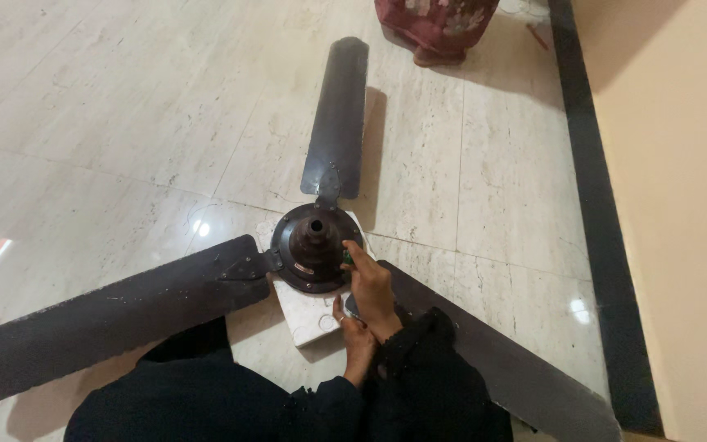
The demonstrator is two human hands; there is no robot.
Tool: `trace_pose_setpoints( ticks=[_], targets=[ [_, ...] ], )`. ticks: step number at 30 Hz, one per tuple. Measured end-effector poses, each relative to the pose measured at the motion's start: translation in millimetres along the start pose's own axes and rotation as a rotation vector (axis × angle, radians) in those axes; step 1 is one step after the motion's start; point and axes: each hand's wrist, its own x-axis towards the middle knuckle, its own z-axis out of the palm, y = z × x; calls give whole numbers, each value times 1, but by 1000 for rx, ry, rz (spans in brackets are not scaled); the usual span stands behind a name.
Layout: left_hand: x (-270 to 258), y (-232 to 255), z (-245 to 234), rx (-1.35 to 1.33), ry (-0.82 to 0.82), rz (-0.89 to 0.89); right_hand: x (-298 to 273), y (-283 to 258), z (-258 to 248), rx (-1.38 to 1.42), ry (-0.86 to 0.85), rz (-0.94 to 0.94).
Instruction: The person uses a screwdriver to loosen and remove the central cap of a ceiling fan lying on the floor. They then unscrew and remove the central hub, exposing the internal motor components.
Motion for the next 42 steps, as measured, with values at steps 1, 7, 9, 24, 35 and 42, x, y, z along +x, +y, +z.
trace_pose_setpoints(
  ticks=[1, 7, 9, 24, 35, 42],
  targets=[
    [-6, 1, -1, -28, 29, -72, -1, 1, 0, -12, 1, -15],
    [-13, 4, -17, -83, 15, -287, 2, 6, 0, -92, -16, -74],
    [-7, -1, -18, -128, -69, -269, 3, 8, -3, -126, -34, -29],
    [32, -51, -16, -1073, 65, -566, 24, 28, -68, 337, 210, 205],
    [82, -68, 56, -1196, 324, -607, 36, 42, -74, 257, 131, 168],
    [57, -45, 43, -981, -163, -522, 43, 58, -45, 405, -104, 142]
  ],
)
